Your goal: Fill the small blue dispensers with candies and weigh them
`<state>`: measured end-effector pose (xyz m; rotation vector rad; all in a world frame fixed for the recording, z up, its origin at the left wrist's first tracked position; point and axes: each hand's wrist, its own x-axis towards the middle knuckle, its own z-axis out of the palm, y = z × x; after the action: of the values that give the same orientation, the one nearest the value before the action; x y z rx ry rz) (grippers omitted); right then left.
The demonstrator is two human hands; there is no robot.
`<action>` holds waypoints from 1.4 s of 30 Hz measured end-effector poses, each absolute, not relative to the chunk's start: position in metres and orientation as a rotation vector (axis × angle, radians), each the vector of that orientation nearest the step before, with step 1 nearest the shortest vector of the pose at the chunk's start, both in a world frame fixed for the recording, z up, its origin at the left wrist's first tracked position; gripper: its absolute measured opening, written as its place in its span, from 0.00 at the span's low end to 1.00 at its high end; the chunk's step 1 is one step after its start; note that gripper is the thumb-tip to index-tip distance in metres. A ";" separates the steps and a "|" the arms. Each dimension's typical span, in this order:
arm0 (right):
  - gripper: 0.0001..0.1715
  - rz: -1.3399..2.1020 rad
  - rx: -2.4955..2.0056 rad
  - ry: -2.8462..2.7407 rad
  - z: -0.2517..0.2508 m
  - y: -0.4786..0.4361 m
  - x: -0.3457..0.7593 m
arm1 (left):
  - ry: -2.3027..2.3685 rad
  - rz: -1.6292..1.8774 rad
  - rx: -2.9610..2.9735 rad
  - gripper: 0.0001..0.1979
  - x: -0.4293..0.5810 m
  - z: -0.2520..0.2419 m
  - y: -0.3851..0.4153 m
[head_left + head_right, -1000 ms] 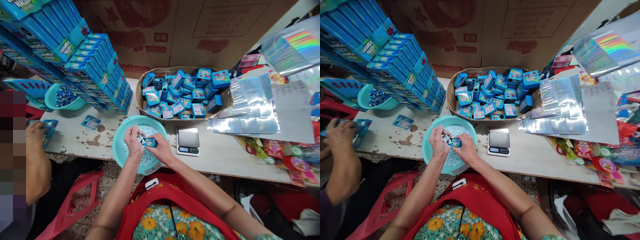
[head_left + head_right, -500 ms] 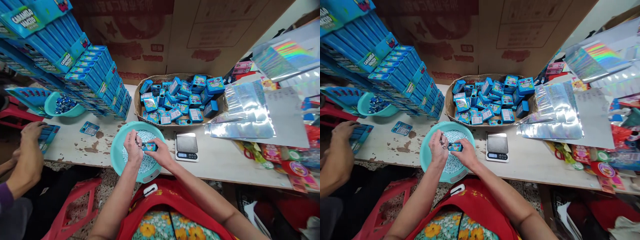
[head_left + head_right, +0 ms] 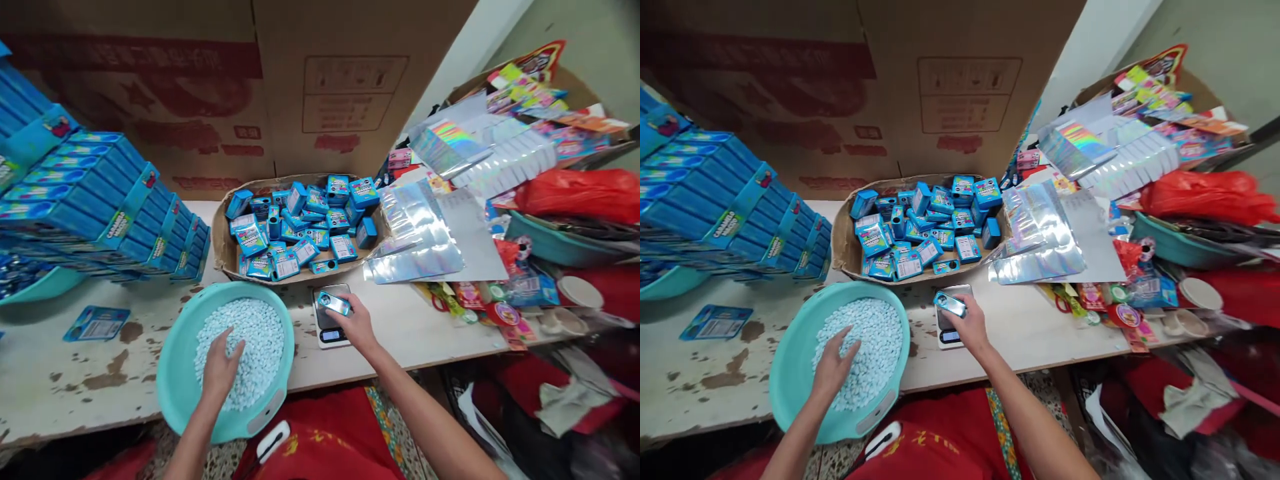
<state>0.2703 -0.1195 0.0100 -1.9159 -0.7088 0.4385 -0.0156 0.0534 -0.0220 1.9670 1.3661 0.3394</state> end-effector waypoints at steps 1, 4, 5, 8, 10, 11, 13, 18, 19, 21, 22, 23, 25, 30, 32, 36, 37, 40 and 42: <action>0.20 0.399 -1.938 -0.741 0.004 -0.121 0.277 | 1.404 0.309 1.958 0.28 -0.016 -0.025 0.054; 0.24 0.236 -1.977 -0.859 0.010 -0.123 0.289 | 1.423 0.249 1.950 0.28 -0.012 -0.023 0.055; 0.25 0.161 -1.978 -0.905 0.019 -0.122 0.294 | 1.414 0.244 1.961 0.27 -0.011 -0.021 0.056; 0.21 0.031 -1.965 -1.039 0.052 -0.102 0.320 | 1.406 0.265 1.975 0.25 -0.012 -0.016 0.055; 0.15 0.095 -2.004 -1.135 0.067 -0.073 0.344 | 1.430 0.295 1.936 0.24 -0.013 -0.014 0.052; 0.12 0.173 -2.027 -1.159 0.069 -0.056 0.355 | 1.440 0.306 1.909 0.23 -0.013 -0.013 0.051; 0.06 0.429 -2.083 -1.149 0.067 -0.021 0.373 | 1.442 0.326 1.869 0.21 -0.013 -0.011 0.047; 0.17 0.568 -2.146 -1.169 0.057 0.013 0.389 | 1.434 0.351 1.827 0.19 -0.014 -0.005 0.039; 0.16 0.563 -2.154 -1.181 0.063 0.010 0.390 | 1.437 0.361 1.812 0.19 -0.016 -0.004 0.038; 0.16 0.528 -2.153 -1.209 0.084 -0.003 0.389 | 1.458 0.417 1.743 0.19 -0.017 0.002 0.036; 0.14 0.506 -2.133 -1.232 0.098 -0.010 0.386 | 1.465 0.470 1.680 0.19 -0.015 0.007 0.035; 0.13 0.491 -2.093 -1.267 0.111 -0.017 0.379 | 1.455 0.542 1.600 0.20 -0.012 0.013 0.035; 0.19 0.530 -1.877 -1.423 0.136 -0.024 0.354 | 1.328 0.679 1.401 0.24 0.001 0.029 0.035; 0.20 0.977 -1.406 -1.739 0.152 -0.014 0.275 | 0.788 0.448 0.885 0.33 0.045 0.070 0.038; 0.19 1.028 -1.337 -1.661 0.145 -0.012 0.260 | 0.792 0.371 0.765 0.32 0.051 0.076 0.040; 0.15 1.033 -1.312 -1.083 0.119 -0.027 0.245 | 0.943 0.643 0.641 0.29 0.045 0.071 0.035; 0.20 1.048 -1.329 -0.940 0.111 -0.033 0.237 | 0.966 0.727 0.636 0.29 0.044 0.068 0.031; 0.32 1.081 -1.405 -0.682 0.085 -0.049 0.205 | 0.980 0.803 0.736 0.29 0.043 0.058 0.019; 0.28 1.036 -1.451 -0.576 0.072 -0.058 0.188 | 0.991 0.715 0.929 0.28 0.037 0.046 0.019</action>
<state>0.1876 -0.0580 0.0723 -1.4511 -0.5761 1.0359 0.0372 0.0193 0.0458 0.9289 0.9913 0.7152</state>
